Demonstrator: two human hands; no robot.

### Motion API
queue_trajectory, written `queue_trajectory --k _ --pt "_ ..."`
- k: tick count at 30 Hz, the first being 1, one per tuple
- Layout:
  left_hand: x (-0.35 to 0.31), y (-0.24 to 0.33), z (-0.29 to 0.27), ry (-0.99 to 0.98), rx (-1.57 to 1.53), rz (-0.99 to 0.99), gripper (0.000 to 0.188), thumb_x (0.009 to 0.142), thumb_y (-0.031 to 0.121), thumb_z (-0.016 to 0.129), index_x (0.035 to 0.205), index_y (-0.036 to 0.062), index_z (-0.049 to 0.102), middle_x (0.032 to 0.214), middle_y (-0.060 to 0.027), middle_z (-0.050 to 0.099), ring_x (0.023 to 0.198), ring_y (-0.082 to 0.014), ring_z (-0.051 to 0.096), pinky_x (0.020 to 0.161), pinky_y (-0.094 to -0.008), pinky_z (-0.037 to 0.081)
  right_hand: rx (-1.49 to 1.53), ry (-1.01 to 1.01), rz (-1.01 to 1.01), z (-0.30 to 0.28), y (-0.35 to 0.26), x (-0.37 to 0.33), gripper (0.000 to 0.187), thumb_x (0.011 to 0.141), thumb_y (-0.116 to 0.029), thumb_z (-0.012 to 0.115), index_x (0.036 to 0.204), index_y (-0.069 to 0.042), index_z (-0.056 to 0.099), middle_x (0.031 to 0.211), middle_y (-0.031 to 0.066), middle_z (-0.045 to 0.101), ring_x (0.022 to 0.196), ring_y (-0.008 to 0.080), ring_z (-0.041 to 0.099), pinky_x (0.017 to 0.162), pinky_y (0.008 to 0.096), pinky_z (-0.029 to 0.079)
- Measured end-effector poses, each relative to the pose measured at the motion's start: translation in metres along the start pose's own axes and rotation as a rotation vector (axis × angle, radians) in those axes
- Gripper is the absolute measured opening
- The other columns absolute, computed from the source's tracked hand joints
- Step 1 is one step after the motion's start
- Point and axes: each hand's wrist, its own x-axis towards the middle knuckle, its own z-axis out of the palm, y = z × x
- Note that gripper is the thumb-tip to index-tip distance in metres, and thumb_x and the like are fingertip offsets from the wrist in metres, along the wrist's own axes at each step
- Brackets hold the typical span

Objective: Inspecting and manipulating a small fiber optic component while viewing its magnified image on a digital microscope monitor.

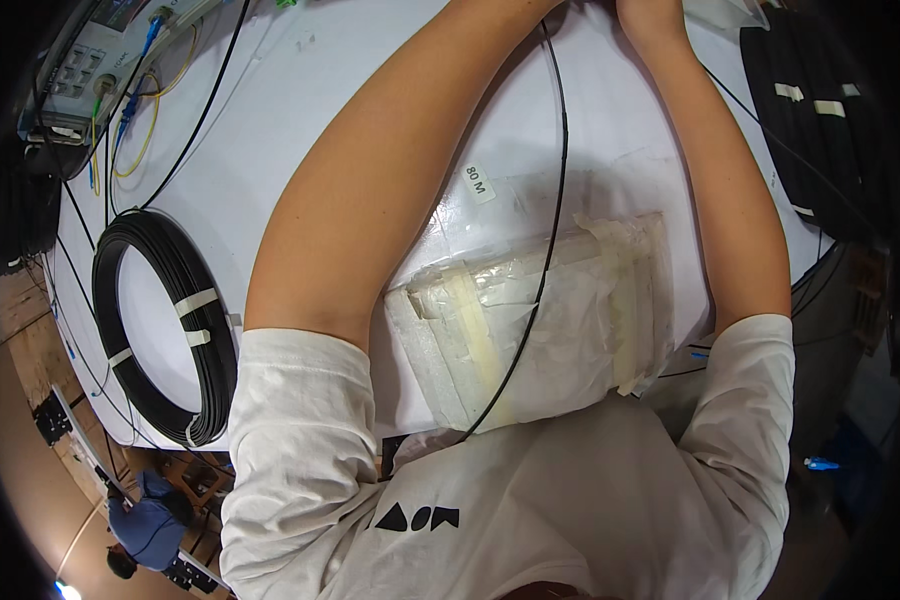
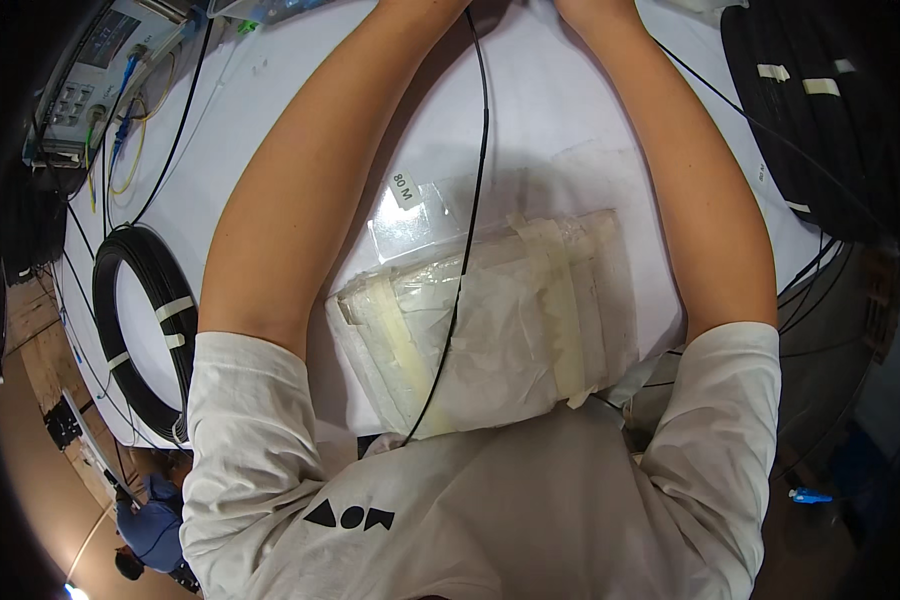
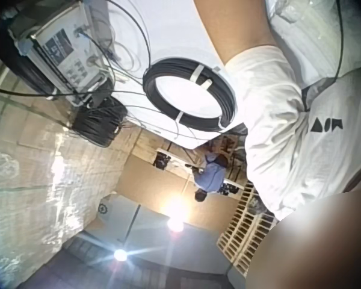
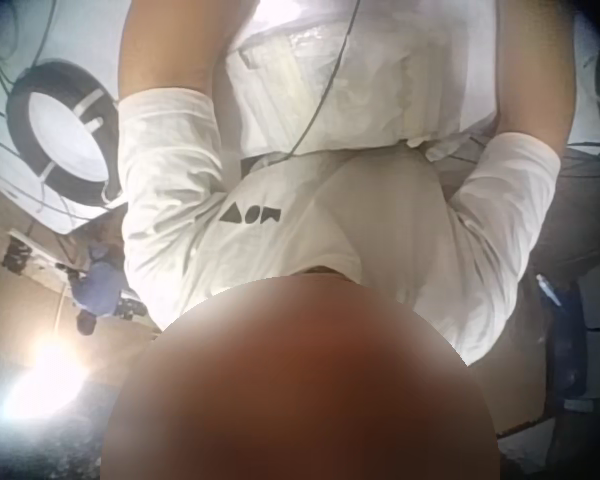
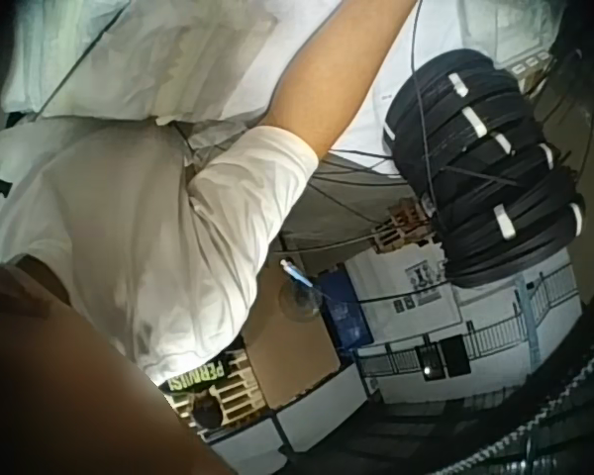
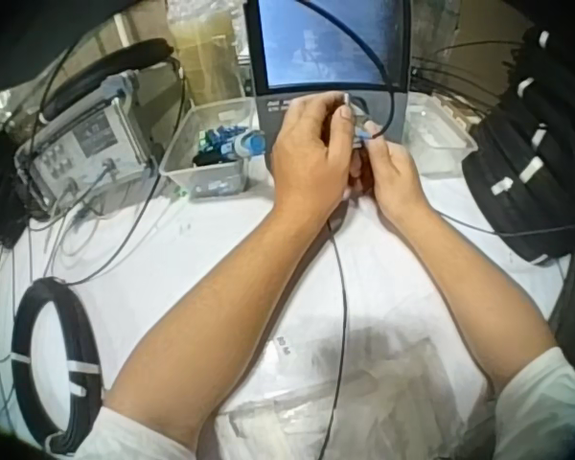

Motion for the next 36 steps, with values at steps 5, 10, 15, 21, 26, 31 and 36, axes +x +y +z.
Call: queue_trajectory --k 5,10,15,21,26,31,36 --pt "0.001 0.004 -0.002 -0.026 0.013 -0.048 0.023 0.100 0.020 0.061 0.112 0.0035 0.071 0.105 -0.0158 0.068 0.090 -0.0334 0.069 0.081 -0.0399 0.053 0.009 0.017 0.008 0.001 -0.001 -0.003 0.057 0.110 -0.052 0.043 0.082 -0.006 0.061 0.069 0.0030 0.060 0.056 0.0145 0.059 0.053 0.0257 0.047" --pt "0.001 0.002 -0.001 -0.020 0.023 -0.020 0.024 0.100 0.021 0.061 0.113 0.0032 0.070 0.106 -0.0152 0.068 0.091 -0.0332 0.069 0.081 -0.0399 0.053 0.012 0.023 0.026 0.001 -0.002 -0.003 0.056 0.110 -0.051 0.043 0.082 -0.006 0.061 0.069 0.0028 0.060 0.056 0.0144 0.059 0.053 0.0258 0.047" --pt "0.000 0.002 -0.003 -0.026 0.008 -0.036 0.024 0.101 0.021 0.060 0.114 0.0031 0.070 0.107 -0.0155 0.068 0.092 -0.0334 0.069 0.082 -0.0396 0.053 -0.005 0.019 0.020 0.005 -0.007 -0.005 0.057 0.109 -0.053 0.043 0.082 -0.006 0.061 0.068 0.0024 0.060 0.056 0.0132 0.058 0.053 0.0254 0.047" --pt "0.001 0.006 -0.003 -0.041 -0.002 -0.067 0.025 0.101 0.022 0.060 0.114 0.0033 0.070 0.108 -0.0156 0.067 0.093 -0.0333 0.069 0.083 -0.0400 0.053 -0.008 -0.002 0.013 -0.002 -0.001 -0.001 0.058 0.108 -0.056 0.043 0.083 -0.007 0.060 0.068 0.0023 0.060 0.056 0.0131 0.058 0.053 0.0256 0.047" --pt "0.000 0.000 -0.002 -0.023 0.008 -0.036 0.025 0.101 0.022 0.059 0.113 0.0037 0.070 0.108 -0.0154 0.067 0.093 -0.0339 0.068 0.083 -0.0404 0.053 0.475 -0.159 0.144 -0.003 0.001 0.000 0.058 0.108 -0.056 0.042 0.084 -0.007 0.060 0.069 0.0027 0.060 0.056 0.0134 0.058 0.054 0.0258 0.048" --pt "-0.001 0.000 -0.001 -0.010 0.004 -0.020 0.025 0.100 0.023 0.060 0.113 0.0040 0.070 0.107 -0.0152 0.067 0.093 -0.0342 0.068 0.083 -0.0404 0.053 0.007 0.000 0.030 0.001 -0.004 -0.003 0.058 0.108 -0.056 0.041 0.084 -0.007 0.060 0.070 0.0026 0.061 0.057 0.0134 0.059 0.055 0.0257 0.049" --pt "0.000 0.000 0.000 -0.012 -0.001 -0.014 0.025 0.100 0.022 0.060 0.113 0.0039 0.070 0.108 -0.0152 0.067 0.094 -0.0341 0.068 0.083 -0.0404 0.053 0.037 -0.034 -0.049 -0.006 0.009 0.003 0.057 0.108 -0.056 0.042 0.084 -0.007 0.060 0.070 0.0025 0.061 0.057 0.0132 0.059 0.054 0.0256 0.049"
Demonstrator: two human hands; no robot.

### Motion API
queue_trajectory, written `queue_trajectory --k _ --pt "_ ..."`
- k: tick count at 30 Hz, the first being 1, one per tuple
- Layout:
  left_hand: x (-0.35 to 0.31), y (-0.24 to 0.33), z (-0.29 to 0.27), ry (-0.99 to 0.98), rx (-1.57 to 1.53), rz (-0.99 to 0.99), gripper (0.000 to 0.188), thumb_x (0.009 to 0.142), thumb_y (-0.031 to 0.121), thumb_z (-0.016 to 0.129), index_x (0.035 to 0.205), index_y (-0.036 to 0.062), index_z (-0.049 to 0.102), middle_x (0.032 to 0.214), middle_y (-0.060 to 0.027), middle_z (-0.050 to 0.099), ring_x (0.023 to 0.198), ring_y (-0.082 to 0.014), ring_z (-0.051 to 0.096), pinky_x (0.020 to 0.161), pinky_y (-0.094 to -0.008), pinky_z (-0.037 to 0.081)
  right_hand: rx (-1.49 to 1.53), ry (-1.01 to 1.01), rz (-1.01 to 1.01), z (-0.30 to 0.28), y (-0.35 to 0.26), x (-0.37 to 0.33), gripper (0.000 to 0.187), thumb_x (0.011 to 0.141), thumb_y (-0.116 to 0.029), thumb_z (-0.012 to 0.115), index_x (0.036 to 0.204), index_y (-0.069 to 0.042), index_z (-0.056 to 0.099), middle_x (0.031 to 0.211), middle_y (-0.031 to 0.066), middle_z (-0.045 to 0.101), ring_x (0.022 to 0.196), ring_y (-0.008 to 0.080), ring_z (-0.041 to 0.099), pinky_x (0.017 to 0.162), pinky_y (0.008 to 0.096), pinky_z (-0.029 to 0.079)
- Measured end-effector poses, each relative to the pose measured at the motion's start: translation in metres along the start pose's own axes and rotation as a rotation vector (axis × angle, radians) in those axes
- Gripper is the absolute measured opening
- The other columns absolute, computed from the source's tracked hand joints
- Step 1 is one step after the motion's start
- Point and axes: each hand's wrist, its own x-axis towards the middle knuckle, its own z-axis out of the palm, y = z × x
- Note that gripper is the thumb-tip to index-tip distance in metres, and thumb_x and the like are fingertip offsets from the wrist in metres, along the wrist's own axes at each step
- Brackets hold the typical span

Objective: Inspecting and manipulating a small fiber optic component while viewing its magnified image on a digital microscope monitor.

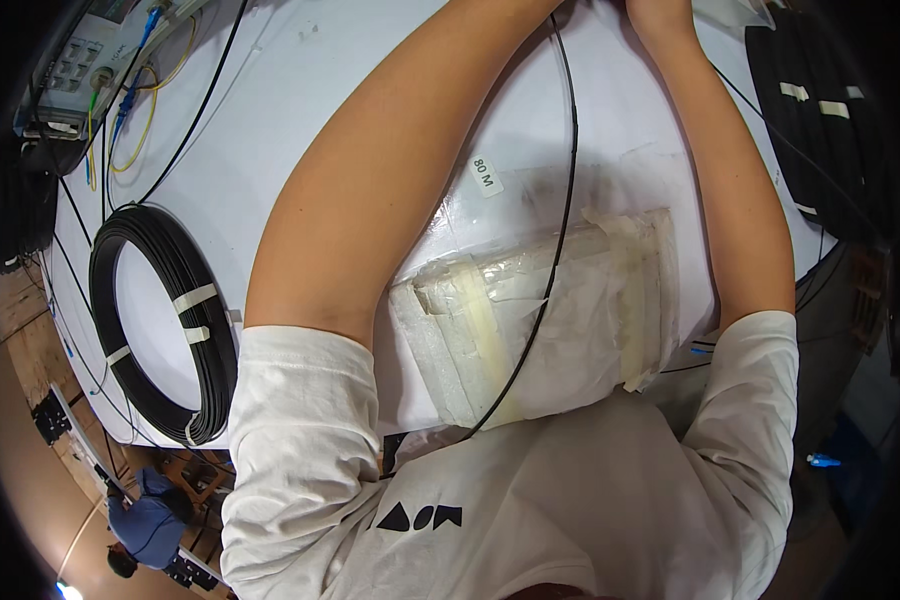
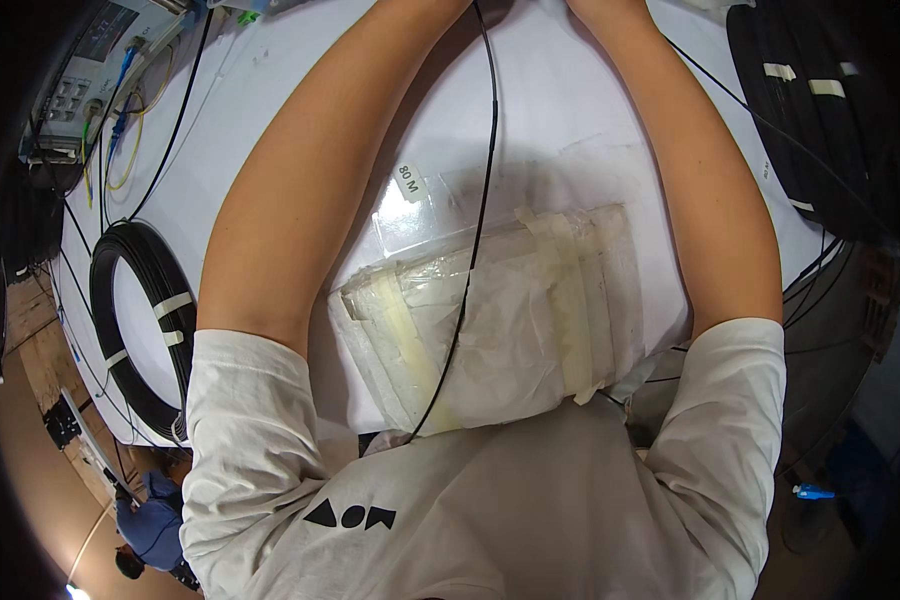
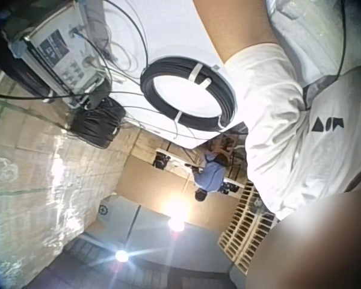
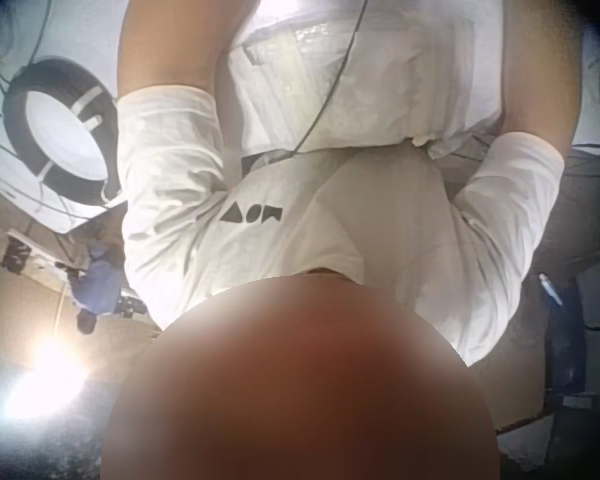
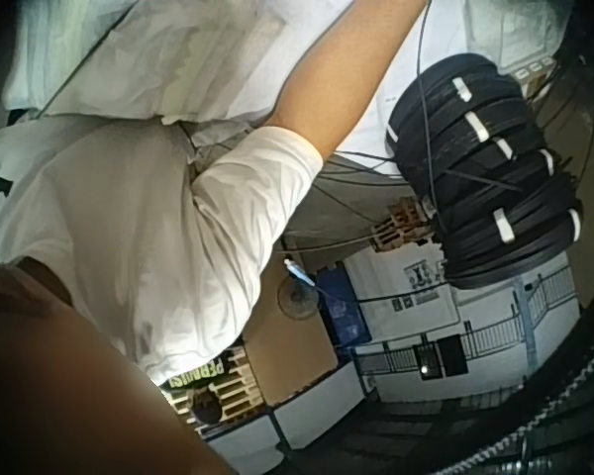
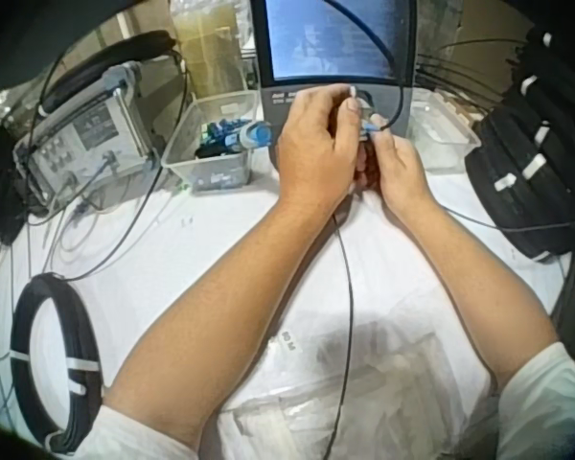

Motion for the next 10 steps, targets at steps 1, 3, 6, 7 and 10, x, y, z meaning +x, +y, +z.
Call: queue_trajectory --k 1,3,6,7,10 --pt "-0.0001 0.0005 -0.0004 -0.003 0.002 -0.011 0.025 0.100 0.022 0.060 0.113 0.0038 0.070 0.108 -0.0152 0.067 0.094 -0.0341 0.068 0.084 -0.0404 0.053 0.000 0.000 0.000 -0.0004 0.0008 -0.0002 0.057 0.108 -0.056 0.042 0.084 -0.007 0.060 0.070 0.0025 0.061 0.057 0.0132 0.059 0.054 0.0256 0.049" --pt "-0.0001 0.0008 -0.0014 -0.007 0.007 -0.009 0.025 0.100 0.022 0.060 0.113 0.0037 0.070 0.108 -0.0152 0.067 0.094 -0.0341 0.068 0.084 -0.0404 0.053 0.002 0.004 0.025 -0.0011 0.0018 -0.0006 0.057 0.109 -0.055 0.042 0.085 -0.007 0.060 0.071 0.0021 0.061 0.058 0.0129 0.059 0.054 0.0253 0.049" --pt "0.0000 0.0009 -0.0014 -0.016 0.003 -0.025 0.025 0.100 0.022 0.060 0.113 0.0036 0.070 0.108 -0.0152 0.068 0.095 -0.0338 0.068 0.084 -0.0402 0.053 0.888 -0.203 0.297 -0.0054 0.0000 0.0010 0.056 0.109 -0.055 0.042 0.086 -0.007 0.060 0.071 0.0021 0.061 0.058 0.0129 0.059 0.055 0.0251 0.049" --pt "0.0000 0.0009 -0.0014 -0.022 -0.005 -0.043 0.025 0.100 0.022 0.060 0.113 0.0036 0.070 0.108 -0.0152 0.068 0.095 -0.0336 0.068 0.084 -0.0401 0.053 0.888 -0.202 0.297 -0.0056 -0.0008 0.0010 0.056 0.109 -0.055 0.042 0.086 -0.007 0.060 0.071 0.0021 0.061 0.058 0.0129 0.059 0.055 0.0251 0.049" --pt "0.0000 -0.0013 -0.0003 -0.009 -0.002 -0.012 0.025 0.100 0.023 0.060 0.113 0.0041 0.071 0.109 -0.0155 0.067 0.095 -0.0336 0.068 0.085 -0.0403 0.053 0.915 -0.208 0.368 -0.0057 -0.0044 -0.0011 0.058 0.108 -0.056 0.042 0.086 -0.005 0.060 0.072 0.0033 0.062 0.060 0.0134 0.060 0.055 0.0250 0.049"
